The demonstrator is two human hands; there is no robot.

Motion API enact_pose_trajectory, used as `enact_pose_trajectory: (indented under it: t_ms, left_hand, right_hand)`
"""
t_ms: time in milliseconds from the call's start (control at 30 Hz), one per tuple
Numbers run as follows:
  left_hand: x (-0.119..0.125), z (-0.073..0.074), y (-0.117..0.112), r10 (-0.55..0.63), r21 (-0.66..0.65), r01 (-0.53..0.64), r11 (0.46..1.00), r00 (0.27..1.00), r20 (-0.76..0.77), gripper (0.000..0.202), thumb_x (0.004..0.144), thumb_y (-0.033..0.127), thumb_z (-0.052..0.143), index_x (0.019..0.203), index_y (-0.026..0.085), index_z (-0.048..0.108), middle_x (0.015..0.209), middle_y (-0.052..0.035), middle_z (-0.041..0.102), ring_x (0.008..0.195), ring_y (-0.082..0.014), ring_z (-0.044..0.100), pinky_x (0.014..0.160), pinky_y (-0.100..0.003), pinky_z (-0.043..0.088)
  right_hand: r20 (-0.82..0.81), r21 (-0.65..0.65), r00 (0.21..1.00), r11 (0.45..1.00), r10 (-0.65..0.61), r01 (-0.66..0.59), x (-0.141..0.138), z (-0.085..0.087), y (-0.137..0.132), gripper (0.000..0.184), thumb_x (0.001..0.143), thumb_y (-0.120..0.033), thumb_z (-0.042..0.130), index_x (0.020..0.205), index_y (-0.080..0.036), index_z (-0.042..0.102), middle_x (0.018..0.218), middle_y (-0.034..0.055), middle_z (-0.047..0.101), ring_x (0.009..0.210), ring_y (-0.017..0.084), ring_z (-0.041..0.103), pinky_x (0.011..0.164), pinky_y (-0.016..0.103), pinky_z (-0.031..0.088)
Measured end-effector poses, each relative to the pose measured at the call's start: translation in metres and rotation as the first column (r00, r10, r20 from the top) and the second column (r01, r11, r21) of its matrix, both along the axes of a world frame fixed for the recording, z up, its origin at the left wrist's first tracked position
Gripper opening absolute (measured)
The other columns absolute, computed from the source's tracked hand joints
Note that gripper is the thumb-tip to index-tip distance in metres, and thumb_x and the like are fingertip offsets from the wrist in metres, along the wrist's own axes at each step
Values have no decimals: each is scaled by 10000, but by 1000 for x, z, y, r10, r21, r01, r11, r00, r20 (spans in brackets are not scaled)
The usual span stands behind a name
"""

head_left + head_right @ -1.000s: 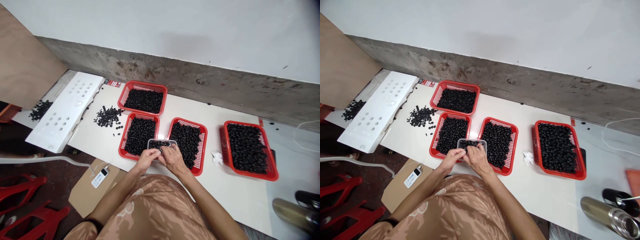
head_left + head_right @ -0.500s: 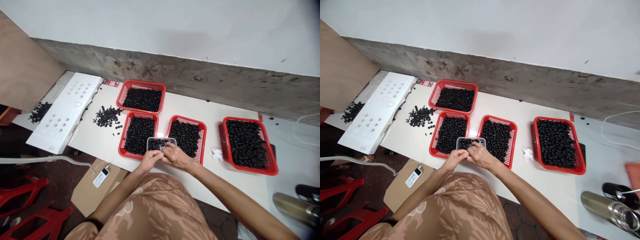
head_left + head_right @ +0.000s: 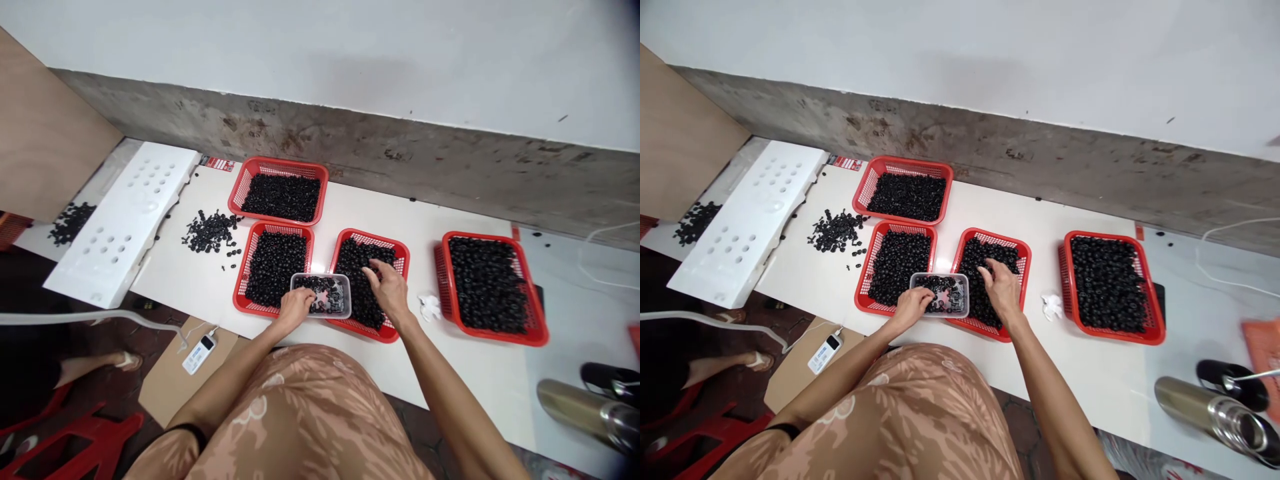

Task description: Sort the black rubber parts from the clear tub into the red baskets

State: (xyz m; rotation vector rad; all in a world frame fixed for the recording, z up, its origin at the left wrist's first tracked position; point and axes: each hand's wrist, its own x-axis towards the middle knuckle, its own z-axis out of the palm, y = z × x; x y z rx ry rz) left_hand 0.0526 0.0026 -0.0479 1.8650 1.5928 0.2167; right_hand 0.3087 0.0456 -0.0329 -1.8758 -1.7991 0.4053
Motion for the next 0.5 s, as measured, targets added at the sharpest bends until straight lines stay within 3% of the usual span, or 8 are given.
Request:
enact_pose_trajectory:
  t_ms: [100,167,333,500]
  left_hand:
    - [17,-7,6,-278,-10,280,960,951,-133,266,905,203,444,988,208,696,936,-72,669,861,-196,631,728,-266,436]
    - [26,-14,10,-399,-41,399,916,901,-170,311,936,212,385,977,167,691,932,-104,652,853,-210,629,725,-283,441]
    - [37,-29,18,-474,-58,472,880,864,-170,316,938,146,346,969,82,655,984,-167,623,884,-221,615,790,-325,446]
    - [36,-25,22,-491,-54,489,871,860,-139,204,873,105,452,884,84,654,953,-161,633,868,-226,619,798,-339,449]
  right_hand:
    - [-52,-41,997,998,49,-51,-12,1,-13,346,915,-410,445,993,-170,682,985,92,682,869,204,624,799,315,468]
    - [-68,-89,995,992,79,-85,-21,0,-22,314,915,-360,438,963,-177,689,955,85,681,856,195,624,792,300,464]
    - [-41,-266,984,947,176,-180,-43,-6,-39,264,905,-253,437,953,-183,688,937,70,674,829,164,623,764,249,448]
    - [47,-412,971,890,235,-195,-65,-15,-38,230,885,-187,466,940,-184,689,935,62,680,856,154,621,758,219,419]
